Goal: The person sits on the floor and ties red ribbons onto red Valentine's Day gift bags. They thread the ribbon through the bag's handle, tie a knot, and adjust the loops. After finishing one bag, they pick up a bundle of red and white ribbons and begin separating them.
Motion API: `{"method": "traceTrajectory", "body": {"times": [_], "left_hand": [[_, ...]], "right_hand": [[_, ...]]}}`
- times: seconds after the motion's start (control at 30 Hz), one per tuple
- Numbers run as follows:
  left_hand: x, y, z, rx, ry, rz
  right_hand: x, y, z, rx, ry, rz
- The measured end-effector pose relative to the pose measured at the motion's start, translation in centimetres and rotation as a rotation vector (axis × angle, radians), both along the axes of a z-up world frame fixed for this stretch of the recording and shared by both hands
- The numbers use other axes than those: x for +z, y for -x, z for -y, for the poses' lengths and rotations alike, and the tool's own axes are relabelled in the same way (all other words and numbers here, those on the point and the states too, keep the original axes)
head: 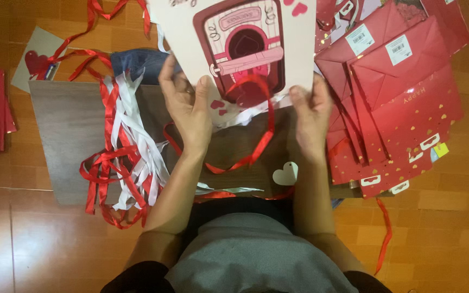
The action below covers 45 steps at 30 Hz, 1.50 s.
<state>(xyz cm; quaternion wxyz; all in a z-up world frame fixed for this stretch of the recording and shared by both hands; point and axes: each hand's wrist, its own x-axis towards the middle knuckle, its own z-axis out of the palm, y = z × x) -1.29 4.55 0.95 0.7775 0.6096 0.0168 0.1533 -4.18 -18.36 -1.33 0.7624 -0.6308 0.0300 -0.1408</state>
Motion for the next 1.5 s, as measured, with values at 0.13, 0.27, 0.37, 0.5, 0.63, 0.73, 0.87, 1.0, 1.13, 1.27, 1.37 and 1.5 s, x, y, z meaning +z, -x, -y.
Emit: {"method": "traceTrajectory", "body": {"times": [0.13, 0.27, 0.37, 0.5, 0.63, 0.73, 0.87, 1.0, 1.13, 1.27, 1.37, 1.5], "left_hand": [[1.3, 0.8, -0.2, 0.200, -0.450, 0.165], [1.5, 0.7, 0.7, 0.146, -0.652, 0.316], [1.1, 0.8, 1.5, -0.105, -0.831, 0.331], [0.9, 0.4, 4.3, -0.195, -0.970, 0.269], [0.5, 0.1, 5.1, -0.270, -1.009, 0.235], [0.3, -0.1, 4.5, -0.349, -1.078, 0.169], [0.1, 0.0, 3.9, -0.343, -1.153, 0.167], [0.2, -0.8, 4.0, -0.412, -1.047, 0.044], [0.2, -1.9, 4.2, -0.460, -0.725, -0.136], [-0.3, -2.6, 4.2, -0.467, -0.473, -0.153], [-0.4, -3.0, 4.6, -0.437, -0.404, -0.146], [-0.6, -2.6, 4.9, -0.439, -0.283, -0.136]], "right_hand": [[-0.7, -0.3, -1.0, -0.009, -0.131, -0.059], [0.0, -1.2, -1.0, 0.057, -0.092, -0.120], [0.3, -1.4, -1.2, 0.143, -0.130, -0.147], [0.4, -1.7, -1.5, 0.146, 0.042, -0.153], [0.1, -2.1, -1.2, 0.133, 0.114, -0.150], [-0.3, -2.6, -1.1, 0.086, 0.180, -0.118], [-1.0, -3.3, -1.1, 0.033, 0.243, -0.062], [-1.1, -3.5, -1.2, -0.041, 0.274, -0.071], [-0.4, -2.6, -1.5, 0.015, 0.364, 0.024], [0.0, -1.8, -2.2, 0.055, 0.179, -0.084], [0.3, -2.5, -3.2, -0.094, 0.751, 0.191], [1.0, -0.7, -4.0, -0.056, 1.059, 0.108]]}}
